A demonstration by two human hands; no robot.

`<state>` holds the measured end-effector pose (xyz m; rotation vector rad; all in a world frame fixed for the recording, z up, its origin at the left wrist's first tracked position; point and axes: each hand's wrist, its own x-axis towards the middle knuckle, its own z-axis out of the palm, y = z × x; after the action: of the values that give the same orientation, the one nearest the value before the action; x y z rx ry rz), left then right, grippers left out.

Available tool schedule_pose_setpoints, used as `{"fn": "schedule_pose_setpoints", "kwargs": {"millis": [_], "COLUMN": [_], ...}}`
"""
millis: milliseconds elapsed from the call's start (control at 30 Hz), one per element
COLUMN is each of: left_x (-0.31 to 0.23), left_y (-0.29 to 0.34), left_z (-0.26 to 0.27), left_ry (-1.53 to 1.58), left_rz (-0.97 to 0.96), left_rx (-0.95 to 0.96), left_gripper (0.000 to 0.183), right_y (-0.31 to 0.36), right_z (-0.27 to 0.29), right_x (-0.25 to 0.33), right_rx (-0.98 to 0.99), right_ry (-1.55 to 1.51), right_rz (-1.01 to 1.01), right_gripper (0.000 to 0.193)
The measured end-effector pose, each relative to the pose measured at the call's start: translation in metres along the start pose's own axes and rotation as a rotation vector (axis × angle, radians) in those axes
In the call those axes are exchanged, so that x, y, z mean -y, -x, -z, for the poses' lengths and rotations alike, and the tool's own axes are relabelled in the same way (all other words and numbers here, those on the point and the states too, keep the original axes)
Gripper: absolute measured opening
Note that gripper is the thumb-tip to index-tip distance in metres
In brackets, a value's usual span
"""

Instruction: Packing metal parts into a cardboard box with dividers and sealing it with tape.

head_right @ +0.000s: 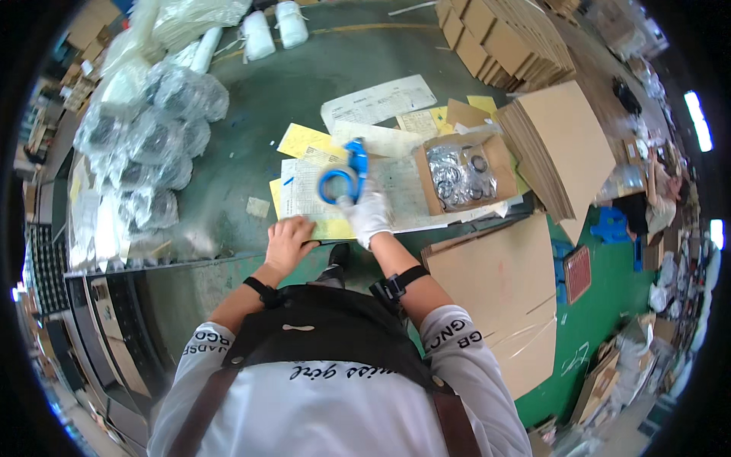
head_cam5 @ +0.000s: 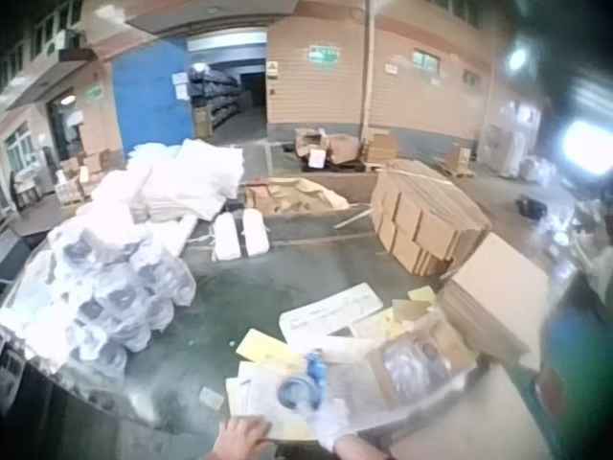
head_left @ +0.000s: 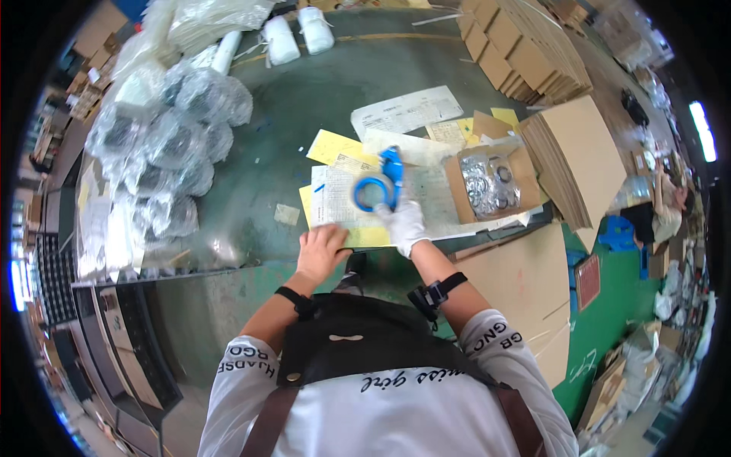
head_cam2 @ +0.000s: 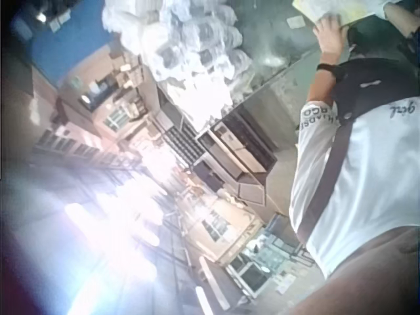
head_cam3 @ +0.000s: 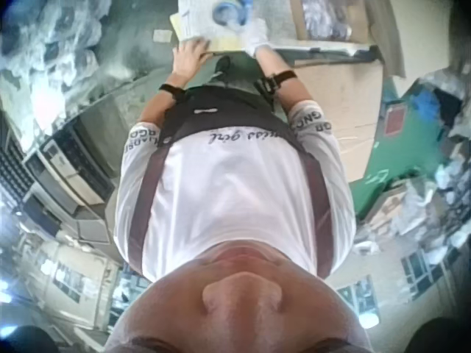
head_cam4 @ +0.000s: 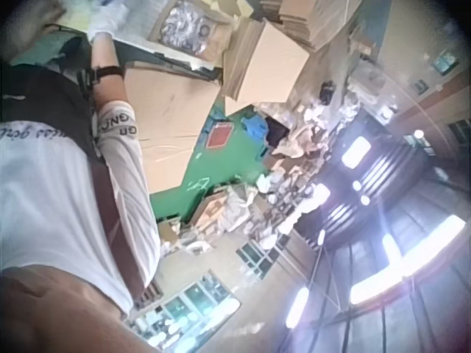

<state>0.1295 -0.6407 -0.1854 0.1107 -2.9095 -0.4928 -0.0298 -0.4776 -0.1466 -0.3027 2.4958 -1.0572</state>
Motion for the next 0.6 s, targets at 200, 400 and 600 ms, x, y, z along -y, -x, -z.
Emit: {"fn": "schedule_pose_setpoints", "kwargs": {"millis": [200,400,600], "left_x": [-0.016,-0.063,-0.121], "left_y": [-0.027,-0.093,-0.125], "left_z": [-0.011,-0.024,-0.044], "left_ry": [0.124,0.229,0.131], "left_rz": [-0.350,-0.429,-0.511], "left_rx": [0.094,0.217,0.285], "left_gripper": [0.043,0.064,0.066], "right_y": [0.040,0.068,-0.011], "right_z": [-0.030,0.084,0.161], "right_x": [-0.029,-0.122,-0.139], "right_rx": [0.104,-0.554,-0.445], "right_ry": [-0.302,-1.094,-0.485], "right_rz": [0.215,-0.609,-0.518], "right_gripper": [0.054,0.037,0.019]}}
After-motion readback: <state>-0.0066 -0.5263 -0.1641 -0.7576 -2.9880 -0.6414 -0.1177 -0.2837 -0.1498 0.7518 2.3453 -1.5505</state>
